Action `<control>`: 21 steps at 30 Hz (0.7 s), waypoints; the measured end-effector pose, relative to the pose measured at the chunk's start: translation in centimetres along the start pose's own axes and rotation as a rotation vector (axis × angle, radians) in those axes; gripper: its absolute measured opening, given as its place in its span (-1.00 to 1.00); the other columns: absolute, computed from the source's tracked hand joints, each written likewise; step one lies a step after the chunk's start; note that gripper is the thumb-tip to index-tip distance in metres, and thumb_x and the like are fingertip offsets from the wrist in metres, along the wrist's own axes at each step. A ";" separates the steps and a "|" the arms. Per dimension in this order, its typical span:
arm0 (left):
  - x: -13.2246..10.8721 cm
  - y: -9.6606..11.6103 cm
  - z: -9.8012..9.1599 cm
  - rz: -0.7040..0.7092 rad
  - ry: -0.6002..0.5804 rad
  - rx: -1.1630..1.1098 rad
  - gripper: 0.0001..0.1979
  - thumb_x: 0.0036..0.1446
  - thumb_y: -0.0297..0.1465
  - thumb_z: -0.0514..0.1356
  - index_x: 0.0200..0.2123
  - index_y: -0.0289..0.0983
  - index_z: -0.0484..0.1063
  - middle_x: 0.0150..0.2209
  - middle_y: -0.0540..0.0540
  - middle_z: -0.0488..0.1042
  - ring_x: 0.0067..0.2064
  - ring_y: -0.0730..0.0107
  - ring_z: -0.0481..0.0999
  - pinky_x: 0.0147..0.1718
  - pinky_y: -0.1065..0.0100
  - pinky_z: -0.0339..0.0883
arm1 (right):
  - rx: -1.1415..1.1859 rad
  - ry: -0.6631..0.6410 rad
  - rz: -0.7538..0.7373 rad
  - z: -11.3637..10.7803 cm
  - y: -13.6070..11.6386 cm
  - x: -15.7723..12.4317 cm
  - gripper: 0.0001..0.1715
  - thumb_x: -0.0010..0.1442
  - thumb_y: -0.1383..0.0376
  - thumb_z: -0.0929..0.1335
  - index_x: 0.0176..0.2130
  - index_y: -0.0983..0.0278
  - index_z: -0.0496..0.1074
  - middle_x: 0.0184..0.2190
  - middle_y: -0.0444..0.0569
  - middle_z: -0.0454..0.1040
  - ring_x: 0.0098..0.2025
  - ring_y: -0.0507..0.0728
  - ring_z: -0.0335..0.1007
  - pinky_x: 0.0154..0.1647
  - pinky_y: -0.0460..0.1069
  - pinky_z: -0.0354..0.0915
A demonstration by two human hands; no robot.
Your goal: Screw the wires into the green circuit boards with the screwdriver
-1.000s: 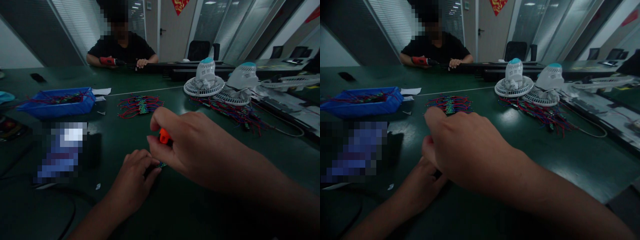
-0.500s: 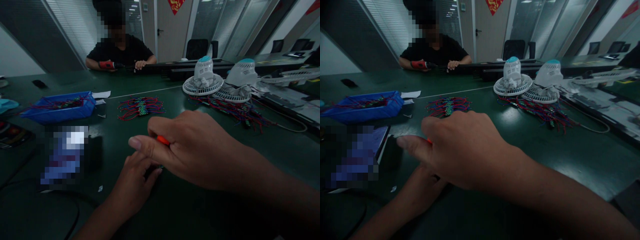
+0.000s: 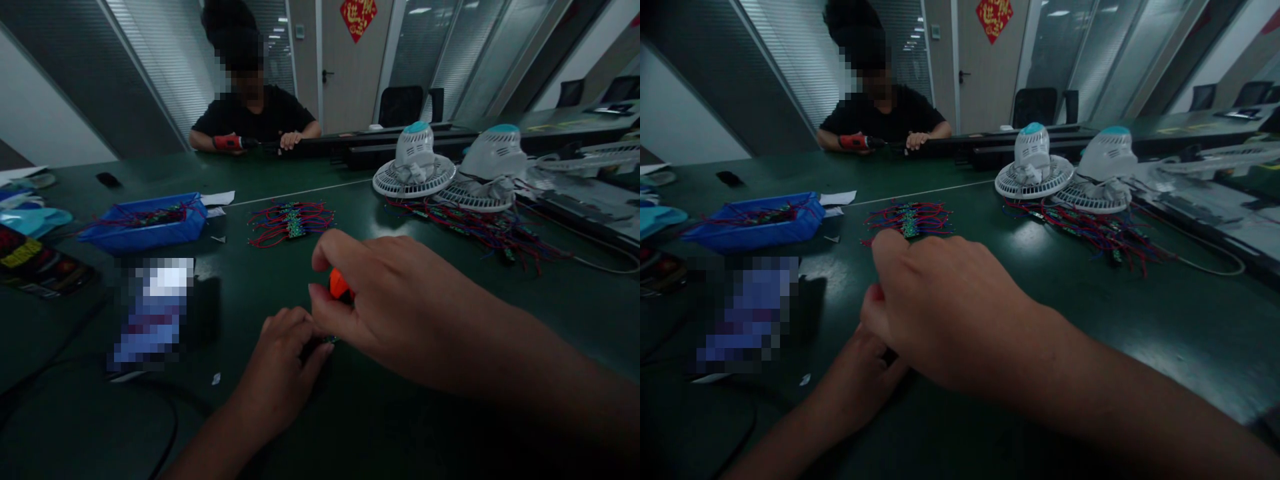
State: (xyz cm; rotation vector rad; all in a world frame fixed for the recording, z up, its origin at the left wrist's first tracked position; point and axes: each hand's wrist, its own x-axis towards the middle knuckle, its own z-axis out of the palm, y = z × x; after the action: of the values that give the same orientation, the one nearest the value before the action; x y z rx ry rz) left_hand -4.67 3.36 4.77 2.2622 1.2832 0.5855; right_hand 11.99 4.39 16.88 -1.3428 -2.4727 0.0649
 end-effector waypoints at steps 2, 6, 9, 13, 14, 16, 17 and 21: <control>0.0 0.0 0.1 -0.004 -0.011 -0.013 -0.88 0.11 -0.48 0.14 -0.33 -0.19 0.46 -0.24 -0.08 0.49 -0.16 0.13 0.44 -0.21 0.09 0.29 | -0.035 -0.006 0.019 -0.1 0.0 0.1 -0.80 0.23 0.15 0.24 -0.29 0.24 0.30 -0.61 -0.20 0.27 -0.59 0.04 0.12 -0.57 -0.03 -0.13; -0.1 0.0 0.0 -0.002 0.007 -0.028 -0.88 0.12 -0.47 0.15 -0.29 -0.18 0.46 -0.20 -0.09 0.48 -0.10 0.11 0.41 -0.13 0.06 0.27 | -0.065 0.052 0.023 0.1 0.0 0.2 -0.58 0.27 -0.02 0.14 -0.36 0.20 0.32 -0.66 -0.21 0.19 -0.62 0.02 0.03 -0.56 -0.03 -0.18; 0.0 0.2 -0.1 -0.006 -0.013 -0.015 -0.90 0.14 -0.45 0.16 -0.27 -0.19 0.46 -0.26 -0.09 0.45 -0.09 0.10 0.39 -0.09 0.02 0.24 | -0.092 0.060 0.023 0.3 0.2 0.2 -0.71 0.28 0.10 0.18 -0.32 0.20 0.34 -0.66 -0.22 0.20 -0.63 0.03 0.04 -0.56 -0.03 -0.19; 0.0 0.3 -0.3 -0.008 -0.033 -0.015 -0.88 0.16 -0.46 0.15 -0.26 -0.20 0.46 -0.27 -0.09 0.44 -0.12 0.12 0.40 -0.09 0.03 0.24 | -0.081 0.052 0.012 0.4 0.2 0.1 -0.82 0.24 0.20 0.23 -0.20 0.23 0.32 -0.61 -0.20 0.31 -0.61 0.06 0.15 -0.55 -0.02 -0.14; 0.0 0.3 -0.3 -0.008 -0.032 -0.015 -0.88 0.16 -0.47 0.15 -0.26 -0.21 0.46 -0.27 -0.09 0.44 -0.12 0.12 0.40 -0.10 0.04 0.24 | -0.076 0.052 0.007 0.4 0.2 0.0 -0.81 0.24 0.21 0.24 -0.17 0.23 0.32 -0.59 -0.19 0.33 -0.60 0.07 0.18 -0.55 -0.02 -0.12; 0.0 0.3 -0.2 -0.006 -0.025 -0.015 -0.88 0.16 -0.47 0.15 -0.26 -0.20 0.46 -0.25 -0.09 0.45 -0.12 0.13 0.40 -0.11 0.06 0.25 | -0.073 0.048 0.006 0.3 0.2 0.0 -0.79 0.23 0.23 0.25 -0.14 0.25 0.31 -0.58 -0.19 0.36 -0.58 0.09 0.23 -0.54 -0.02 -0.08; 0.0 0.3 -0.2 -0.006 -0.024 -0.013 -0.89 0.15 -0.47 0.15 -0.26 -0.20 0.46 -0.25 -0.09 0.45 -0.12 0.13 0.40 -0.12 0.07 0.25 | -0.070 0.047 0.004 0.3 0.2 0.0 -0.78 0.23 0.23 0.26 -0.13 0.26 0.31 -0.57 -0.18 0.37 -0.58 0.09 0.25 -0.54 -0.02 -0.06; 0.0 0.2 -0.1 -0.016 -0.026 -0.004 -0.89 0.15 -0.46 0.15 -0.26 -0.20 0.46 -0.21 -0.09 0.47 -0.15 0.14 0.40 -0.17 0.10 0.26 | -0.043 0.047 0.001 0.3 0.2 0.0 -0.73 0.20 0.23 0.28 -0.10 0.28 0.30 -0.54 -0.15 0.41 -0.54 0.11 0.31 -0.52 -0.02 0.00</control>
State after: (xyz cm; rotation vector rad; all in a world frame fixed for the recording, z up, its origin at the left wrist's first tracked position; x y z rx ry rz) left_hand -4.59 3.31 4.93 2.2471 1.2856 0.5509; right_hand 12.03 4.49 16.57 -1.3472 -2.4471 -0.0194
